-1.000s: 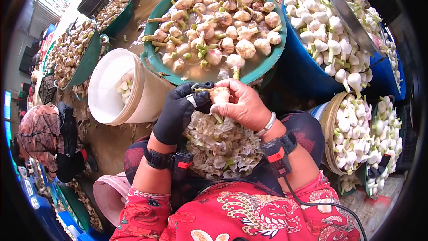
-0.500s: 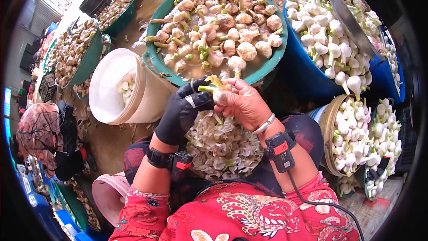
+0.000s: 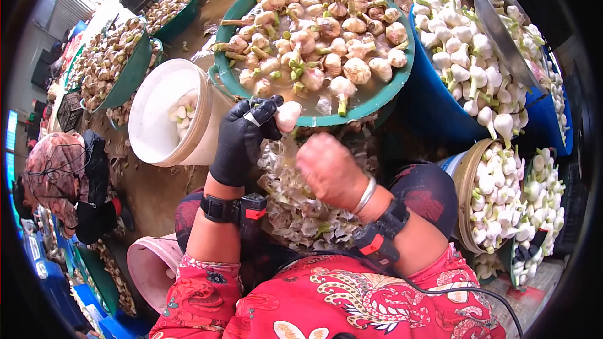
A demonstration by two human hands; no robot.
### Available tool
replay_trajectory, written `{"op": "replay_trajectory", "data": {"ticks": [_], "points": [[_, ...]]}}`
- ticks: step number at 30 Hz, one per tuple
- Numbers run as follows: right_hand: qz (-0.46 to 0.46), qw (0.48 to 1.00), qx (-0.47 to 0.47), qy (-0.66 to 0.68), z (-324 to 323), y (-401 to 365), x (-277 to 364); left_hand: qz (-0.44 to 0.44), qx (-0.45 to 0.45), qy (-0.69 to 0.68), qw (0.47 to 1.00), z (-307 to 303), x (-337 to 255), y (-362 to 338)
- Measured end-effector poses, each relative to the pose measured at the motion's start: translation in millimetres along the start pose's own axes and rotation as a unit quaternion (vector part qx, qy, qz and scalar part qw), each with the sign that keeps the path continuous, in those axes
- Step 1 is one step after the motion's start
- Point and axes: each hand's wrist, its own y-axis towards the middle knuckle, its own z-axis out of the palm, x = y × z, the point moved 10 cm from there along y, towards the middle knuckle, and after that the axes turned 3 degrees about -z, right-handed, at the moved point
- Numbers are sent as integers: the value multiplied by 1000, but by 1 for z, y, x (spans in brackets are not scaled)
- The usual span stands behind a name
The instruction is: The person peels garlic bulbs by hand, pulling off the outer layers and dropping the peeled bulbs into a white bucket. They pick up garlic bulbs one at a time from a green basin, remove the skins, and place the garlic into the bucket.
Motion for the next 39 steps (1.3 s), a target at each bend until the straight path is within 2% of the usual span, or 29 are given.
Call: {"op": "replay_trajectory", "data": {"ticks": [1, 2, 3, 4, 5, 6, 7, 8, 9, 10, 11, 12, 13, 14, 15, 16, 18, 20, 22, 24, 26, 28, 30, 32, 34, 36, 37, 39], "points": [[81, 989, 112, 55, 43, -17, -18, -164, -9, -239, 957, 2, 34, -3], [162, 956, 220, 109, 73, -30, -27, -162, -8, -237, 958, 3, 32, -2], [162, 956, 218, 107, 73, -33, -32, -181, -16, -245, 952, 6, 33, -5], [176, 971, 124, 105, 53, -30, -43, -200, -24, -254, 946, 9, 36, -9], [186, 977, 29, 101, 30, -27, -52, 16, 20, -12, 1000, 8, -2, -6], [228, 966, -38, 112, 8, -24, -66, 16, 19, -13, 1000, 9, -1, -6], [284, 940, -70, 175, 0, -28, -76, -91, 26, -160, 983, 13, 20, -6], [338, 905, -102, 237, -5, -34, -84, -196, 33, -301, 933, 23, 39, -11], [339, 888, -110, 290, -5, -32, -84, -128, 54, -242, 960, 25, 30, -8], [340, 888, -110, 290, -5, -33, -84, -130, 55, -242, 960, 28, 35, -8], [296, 886, 47, 354, 24, -26, -67, -70, 41, -169, 982, 25, 29, -6], [241, 857, 203, 407, 49, -28, -42, -10, 25, -94, 995, 23, 22, -4], [200, 870, 216, 395, 51, -29, -30, -11, 24, -93, 995, 23, 29, -3], [200, 870, 217, 395, 53, -28, -31, -83, 34, -196, 977, 27, 46, -2], [250, 881, 104, 388, 39, -24, -52, -154, 43, -296, 942, 33, 60, -4], [297, 879, -11, 374, 22, -25, -71, -155, 41, -297, 942, 33, 61, -6], [322, 810, -231, 431, -9, -29, -94, -241, 55, -406, 880, 46, 52, -12], [321, 787, -281, 447, -23, -27, -92, -232, 56, -390, 890, 47, 42, -14], [310, 776, -273, 477, -23, -24, -85, -221, 55, -372, 900, 47, 37, -13], [297, 765, -262, 507, -17, -23, -84, -251, 33, -413, 875, 47, 39, -17], [338, 815, -269, 385, -18, -31, -95, -242, 34, -425, 871, 47, 32, -17], [343, 795, -266, 423, -17, -30, -92, -233, 38, -436, 869, 48, 26, -19], [332, 779, -278, 453, -20, -28, -88, -180, -12, -400, 898, 39, 22, -24], [333, 777, -260, 466, -20, -27, -85, -189, -11, -394, 899, 40, 22, -32], [334, 776, -240, 479, -18, -26, -80, -122, -14, -311, 942, 36, 13, -34], [304, 792, -248, 469, -23, -21, -73, -136, -18, -289, 948, 34, 10, -39], [302, 791, -248, 470, -19, -21, -74, -101, -20, -206, 973, 31, 4, -39], [260, 842, -262, 394, -24, -19, -69, -50, -37, -75, 995, 27, -7, -43]]}}
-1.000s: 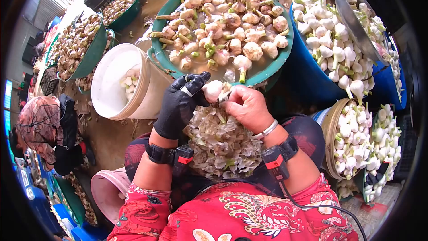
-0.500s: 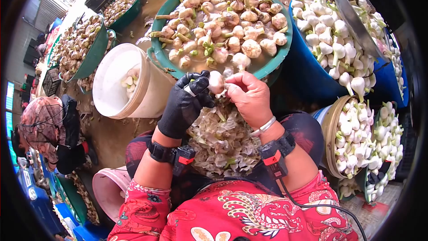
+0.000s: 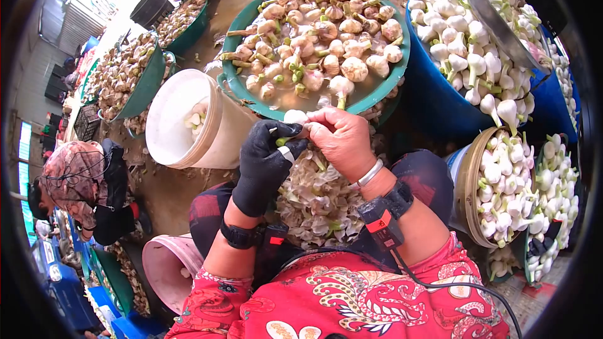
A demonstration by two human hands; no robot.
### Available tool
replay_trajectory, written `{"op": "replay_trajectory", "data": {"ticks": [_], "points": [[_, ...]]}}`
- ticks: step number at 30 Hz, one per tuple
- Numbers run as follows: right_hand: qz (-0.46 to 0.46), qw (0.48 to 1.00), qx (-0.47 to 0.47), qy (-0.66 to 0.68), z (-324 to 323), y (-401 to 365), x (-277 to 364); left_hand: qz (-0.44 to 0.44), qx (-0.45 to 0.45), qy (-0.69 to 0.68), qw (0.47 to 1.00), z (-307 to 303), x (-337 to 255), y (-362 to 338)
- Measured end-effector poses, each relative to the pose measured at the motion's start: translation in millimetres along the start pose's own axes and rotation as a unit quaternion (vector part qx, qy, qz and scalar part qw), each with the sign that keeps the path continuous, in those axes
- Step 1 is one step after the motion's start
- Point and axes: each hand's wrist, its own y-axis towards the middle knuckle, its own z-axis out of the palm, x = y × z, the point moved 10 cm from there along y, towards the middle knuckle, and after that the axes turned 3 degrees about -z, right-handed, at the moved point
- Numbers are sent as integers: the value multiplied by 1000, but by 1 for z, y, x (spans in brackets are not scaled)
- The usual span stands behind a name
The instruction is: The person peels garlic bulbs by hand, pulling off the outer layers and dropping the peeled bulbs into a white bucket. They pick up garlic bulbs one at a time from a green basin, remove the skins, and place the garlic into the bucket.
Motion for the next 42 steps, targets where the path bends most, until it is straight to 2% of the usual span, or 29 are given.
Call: {"op": "replay_trajectory", "data": {"ticks": [1, 4, 6, 7, 8, 9, 10, 11, 13, 14, 15, 18, 19, 20, 21, 22, 24, 28, 29, 30, 31, 33, 35, 37, 38, 39, 40, 41, 42], "points": [[-1, 1000, 0, 2, -1, -2, -1, 1, 0, 2, 1000, 2, -2, -2], [-105, 990, -27, -88, -3, -6, 30, 18, -9, 24, 1000, 3, -10, -6], [-152, 968, -56, -190, -6, -9, 40, 148, -10, 217, 965, 12, -38, -11], [-152, 968, -59, -189, -8, -10, 40, 150, -8, 219, 964, 14, -39, -13], [-139, 970, -70, -186, -11, -10, 38, 46, -14, 78, 996, 8, -21, -10], [-127, 971, -81, -184, -14, -10, 36, -60, -20, -64, 996, 7, -2, -9], [-84, 981, -82, -152, -17, -8, 21, -132, -14, -311, 941, 14, 7, -11], [-86, 982, -82, -150, -18, -9, 13, -131, -15, -310, 942, 14, 2, -10], [26, 995, -59, -79, -17, -9, -23, -182, -17, -395, 900, 18, 3, -10], [86, 995, -53, 28, -17, -9, -25, -156, 2, -386, 909, 17, 3, -9], [71, 993, -64, 67, -20, -6, -13, -154, 3, -385, 910, 15, 7, -10], [16, 997, -67, 19, -22, -6, 1, -113, -20, -259, 959, 8, 14, -12], [-37, 998, -56, -23, -18, -8, 15, -115, -19, -259, 959, 10, 16, -12], [-90, 993, -44, -66, -14, -10, 29, -75, -27, -174, 981, 8, 9, -11], [-90, 993, -46, -67, -14, -10, 29, -33, -35, -88, 995, 7, 2, -10], [-93, 988, -55, -109, -14, -10, 30, -33, -33, -88, 995, 6, 7, -8], [-102, 978, -56, -175, -16, -12, 36, 103, -10, 192, 976, 13, -17, -9], [-107, 960, -81, -247, -18, -13, 31, 162, 3, 298, 941, 25, -36, -14], [-67, 971, -98, -207, -24, -10, 22, 32, -14, 69, 997, 13, -13, -9], [-28, 979, -113, -166, -27, -9, 12, -100, -32, -163, 981, 12, 12, -10], [-30, 980, -110, -164, -26, -9, 3, -99, -34, -163, 981, 11, 8, -9], [53, 990, -63, -111, -18, -10, -32, -197, -15, -390, 899, 24, -2, -14], [51, 986, -44, -153, -19, -8, -32, -198, -40, -370, 907, 3, -7, -18], [52, 982, -58, -172, -30, -5, -35, -130, -7, -82, 988, -51, -20, -20], [34, 979, -92, -181, -43, 0, -36, 23, -43, 157, 986, -87, -56, -28], [11, 974, -125, -190, -57, 6, -35, 174, -73, 383, 904, -109, -91, -47], [4, 966, -144, -216, -67, 11, -25, -52, -224, 127, 965, -178, -75, -60], [-2, 956, -164, -242, -73, 15, -15, 6, -267, 97, 959, -218, -91, -79], [0, 956, -164, -242, -74, 19, -17, 6, -300, 107, 948, -250, -105, -104]]}}
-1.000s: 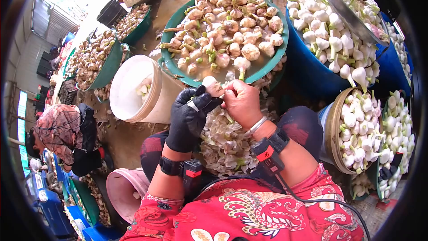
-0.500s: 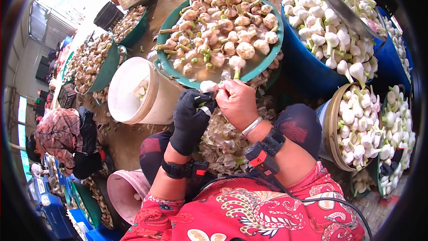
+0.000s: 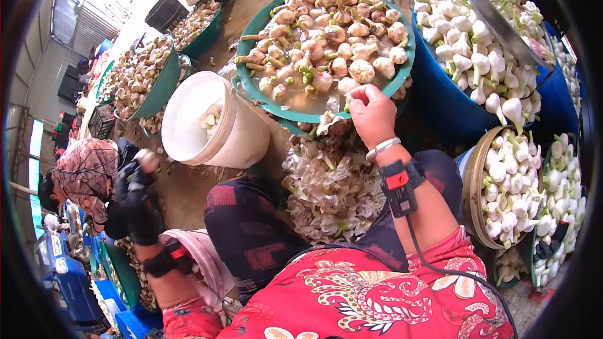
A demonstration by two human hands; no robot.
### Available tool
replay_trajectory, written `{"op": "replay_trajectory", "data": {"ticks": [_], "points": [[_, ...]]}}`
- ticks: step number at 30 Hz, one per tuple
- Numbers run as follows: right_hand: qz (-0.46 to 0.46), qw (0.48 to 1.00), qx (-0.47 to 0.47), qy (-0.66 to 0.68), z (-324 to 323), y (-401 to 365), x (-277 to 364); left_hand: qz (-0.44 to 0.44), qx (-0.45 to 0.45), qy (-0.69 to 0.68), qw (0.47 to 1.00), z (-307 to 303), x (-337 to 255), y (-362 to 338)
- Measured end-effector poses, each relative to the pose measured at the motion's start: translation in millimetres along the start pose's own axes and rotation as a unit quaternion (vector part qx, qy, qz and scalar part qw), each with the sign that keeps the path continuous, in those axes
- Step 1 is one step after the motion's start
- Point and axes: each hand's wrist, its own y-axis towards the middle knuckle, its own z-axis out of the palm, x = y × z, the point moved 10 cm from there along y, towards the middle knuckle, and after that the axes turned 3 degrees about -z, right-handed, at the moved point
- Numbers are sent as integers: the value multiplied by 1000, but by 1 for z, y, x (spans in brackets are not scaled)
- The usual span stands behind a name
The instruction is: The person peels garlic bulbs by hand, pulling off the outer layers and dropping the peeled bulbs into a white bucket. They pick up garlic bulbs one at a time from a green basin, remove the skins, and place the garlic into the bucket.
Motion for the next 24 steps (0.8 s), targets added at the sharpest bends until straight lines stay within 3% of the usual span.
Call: {"op": "replay_trajectory", "data": {"ticks": [1, 2, 3, 5, 7, 9, 11, 12, 13, 15, 19, 21, 24], "points": [[-27, 997, 37, -63, 10, 3, 2, 56, 4, 251, 966, -61, 8, 16], [-54, 988, 74, -125, 20, 5, 4, 109, 7, 485, 868, -104, 18, 26], [-67, 978, 143, -133, 37, -1, 6, 110, 7, 485, 868, -116, 22, 17], [-129, 954, 217, -161, 75, -22, -5, 3, 28, 525, 851, -137, 43, 14], [-150, 923, 239, -260, 88, -31, -5, 88, 67, 464, 879, -66, 15, 2], [-84, 940, 251, -215, 96, -26, -15, 69, 94, 350, 929, 2, 12, 3], [-133, 881, 399, -217, 115, -50, 1, 159, 200, 395, 882, 97, 1, 3], [-155, 823, 497, -225, 122, -72, 2, 146, 234, 349, 896, 135, 9, 5], [-175, 820, 517, -169, 118, -87, 4, 132, 268, 301, 905, 172, 20, 6], [-144, 785, 559, -223, 111, -96, -13, 216, 355, 308, 856, 248, 26, 3], [-75, 836, 492, -232, 81, -59, 9, 231, 400, 353, 814, 348, 74, 24], [-70, 894, 424, -127, 70, -44, 20, 236, 407, 386, 794, 382, 92, 29], [-119, 911, 365, -149, 64, -35, 26, 142, 403, 445, 787, 414, 130, 37]]}}
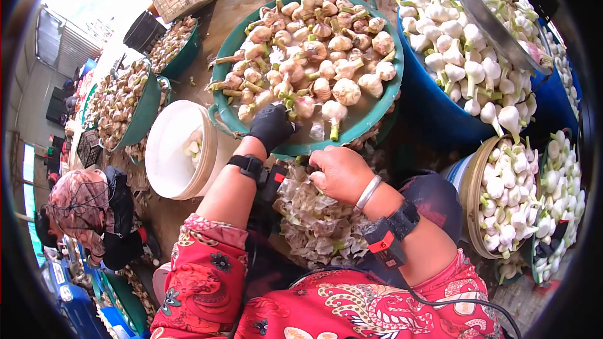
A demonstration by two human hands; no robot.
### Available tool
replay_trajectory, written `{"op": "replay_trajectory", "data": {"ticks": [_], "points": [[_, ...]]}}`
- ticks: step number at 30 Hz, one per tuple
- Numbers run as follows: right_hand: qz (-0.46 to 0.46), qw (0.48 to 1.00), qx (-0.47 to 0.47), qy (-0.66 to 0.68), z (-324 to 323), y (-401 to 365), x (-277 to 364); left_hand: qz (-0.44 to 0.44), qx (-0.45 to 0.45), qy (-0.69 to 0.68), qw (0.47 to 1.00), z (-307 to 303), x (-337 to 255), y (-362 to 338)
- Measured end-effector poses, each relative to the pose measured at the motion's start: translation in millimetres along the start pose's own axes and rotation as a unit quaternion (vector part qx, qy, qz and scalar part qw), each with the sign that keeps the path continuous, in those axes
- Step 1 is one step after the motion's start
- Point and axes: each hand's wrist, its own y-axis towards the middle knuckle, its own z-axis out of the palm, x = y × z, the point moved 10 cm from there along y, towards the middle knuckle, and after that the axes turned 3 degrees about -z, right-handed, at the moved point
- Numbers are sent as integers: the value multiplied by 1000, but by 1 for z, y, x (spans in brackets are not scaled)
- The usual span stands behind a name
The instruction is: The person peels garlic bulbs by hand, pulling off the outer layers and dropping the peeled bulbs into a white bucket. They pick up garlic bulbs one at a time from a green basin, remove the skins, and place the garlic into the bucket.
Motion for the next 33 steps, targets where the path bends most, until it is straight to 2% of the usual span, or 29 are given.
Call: {"op": "replay_trajectory", "data": {"ticks": [1, 3, 5, 7, 8, 9, 11, 12, 13, 14, 15, 18, 19, 21, 22, 23, 24, 25, 26, 27, 28, 29, 32, 33], "points": [[-2, 1000, -28, -10, -6, 0, 1, 3, 2, 0, 1000, 8, 1, 7], [-7, 999, -31, 17, -9, 1, 3, -47, 18, 14, 999, 19, 10, 14], [14, 995, -82, 47, -21, 1, 1, -25, -11, 21, 999, 3, 7, 7], [38, 995, -69, 65, -21, 1, -4, -38, -14, -216, 976, -31, 2, -20], [47, 986, -129, 99, -30, -1, -5, -79, 43, -438, 895, -16, 12, -28], [57, 972, -186, 132, -37, -4, -7, -84, 41, -564, 821, -23, 6, -45], [22, 969, -194, 154, -30, 0, -3, -70, 78, -694, 712, -33, -22, -83], [35, 934, -172, 310, -17, 4, -7, -13, 64, -644, 762, -50, -35, -101], [50, 875, -145, 458, -4, 6, -8, 42, 49, -589, 806, -60, -45, -116], [66, 858, -130, 493, -2, 6, -5, -37, 87, -718, 689, -39, -37, -118], [66, 859, -128, 491, -1, 5, -4, -37, 85, -720, 687, -35, -36, -121], [52, 892, -127, 430, -3, 3, 1, -46, -30, -702, 710, -42, -17, -128], [52, 893, -127, 428, -5, 2, 1, -45, -30, -704, 708, -43, -15, -129], [63, 889, -150, 429, -11, 1, -4, -54, -56, -745, 663, -48, -4, -133], [85, 834, -154, 522, -8, 0, -13, -10, -22, -743, 669, -41, 3, -129], [141, 773, -135, 604, -4, -4, -20, -9, -20, -746, 666, -33, 8, -128], [134, 765, -142, 613, -8, -4, -23, -37, 19, -624, 780, -18, 8, -127], [126, 757, -148, 623, -11, -3, -24, -64, 57, -483, 871, -3, 12, -128], [126, 759, -146, 622, -9, -2, -23, 38, -32, -269, 962, -21, -7, -130], [91, 800, -170, 568, -16, -1, -20, 37, -36, -269, 962, -23, -15, -128], [58, 835, -195, 512, -23, -1, -16, 18, -29, -443, 896, -25, -20, -128], [64, 833, -193, 514, -19, -3, -15, -7, -18, -603, 798, -23, -19, -132], [-8, 935, -225, 273, -31, -5, 8, -34, 13, -723, 690, -32, -19, -130], [-9, 936, -223, 274, -29, -5, 8, -42, 21, -754, 655, -32, -23, -130]]}}
